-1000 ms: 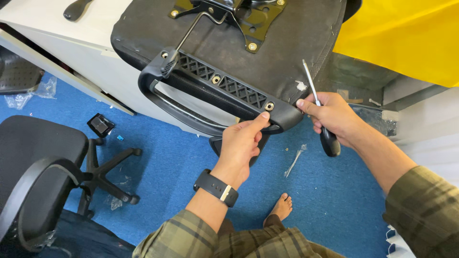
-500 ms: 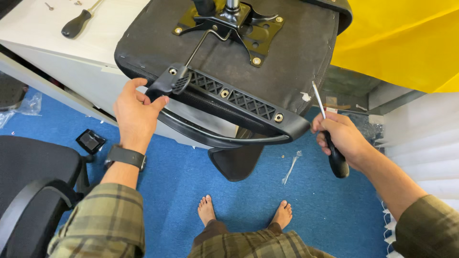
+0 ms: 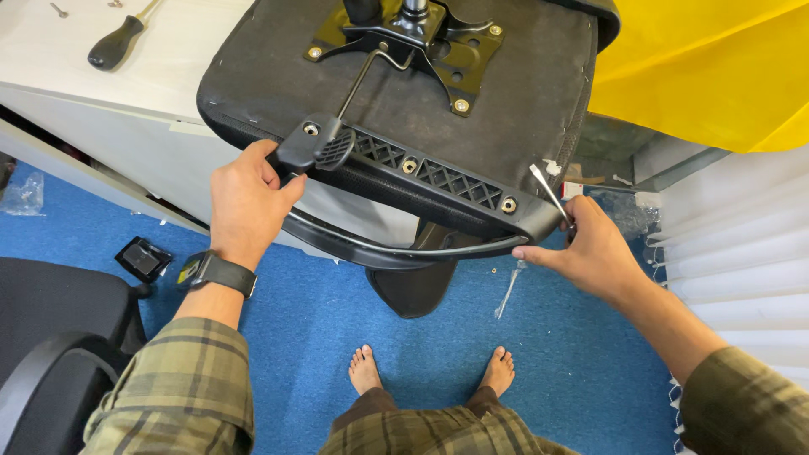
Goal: The person attaches a black plastic handle to the underside of an overturned office chair seat using a screwdriver and screws. They align the handle, insert screws, and tighten them to secure the handle in place.
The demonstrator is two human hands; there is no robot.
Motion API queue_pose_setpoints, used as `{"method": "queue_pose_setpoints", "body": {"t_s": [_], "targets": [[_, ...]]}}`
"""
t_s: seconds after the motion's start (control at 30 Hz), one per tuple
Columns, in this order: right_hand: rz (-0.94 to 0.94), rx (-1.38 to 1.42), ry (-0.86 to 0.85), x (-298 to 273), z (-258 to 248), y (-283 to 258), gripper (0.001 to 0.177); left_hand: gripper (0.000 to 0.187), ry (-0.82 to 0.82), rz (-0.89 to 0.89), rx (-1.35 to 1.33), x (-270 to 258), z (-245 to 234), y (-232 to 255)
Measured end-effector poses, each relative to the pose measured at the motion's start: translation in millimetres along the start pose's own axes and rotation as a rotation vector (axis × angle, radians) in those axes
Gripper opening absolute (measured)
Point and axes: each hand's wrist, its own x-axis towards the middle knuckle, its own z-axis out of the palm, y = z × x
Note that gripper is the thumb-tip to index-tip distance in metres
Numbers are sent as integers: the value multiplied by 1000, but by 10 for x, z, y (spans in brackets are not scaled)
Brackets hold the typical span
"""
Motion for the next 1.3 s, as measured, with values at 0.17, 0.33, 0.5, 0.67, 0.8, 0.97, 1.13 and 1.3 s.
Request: {"method": "queue_pose_setpoints", "body": {"t_s": [0.17,0.33,0.5,0.67,0.8,0.97,1.13,1.3], "targets": [[-269,-74,20,-4,-91,-182,76,46,35,-65,-61,-30,-70,-36],[-303,-17,9,-47,-123,-222,69,50,35,-29,-41,-25,-50,-70],[-167,-118,-48,57,-197,-126,66,51,29,-33,-52,-60,15,-39],[-212,-67,-35,137,-258,-56,66,49,19,-27,-69,-47,43,27],[-215,-88,-55,176,-221,-38,67,50,88,-92,-133,-96,29,178],[-180,-55,-72,170,-212,-25,66,39,-153,-758,-1022,-215,90,416],[-182,-70,-97,203,-234,-55,68,25,-145,-891,-1600,-126,273,577],[-224,-24,-101,193,-280,-84,72,26,-2,-818,-1570,-124,390,656]]}}
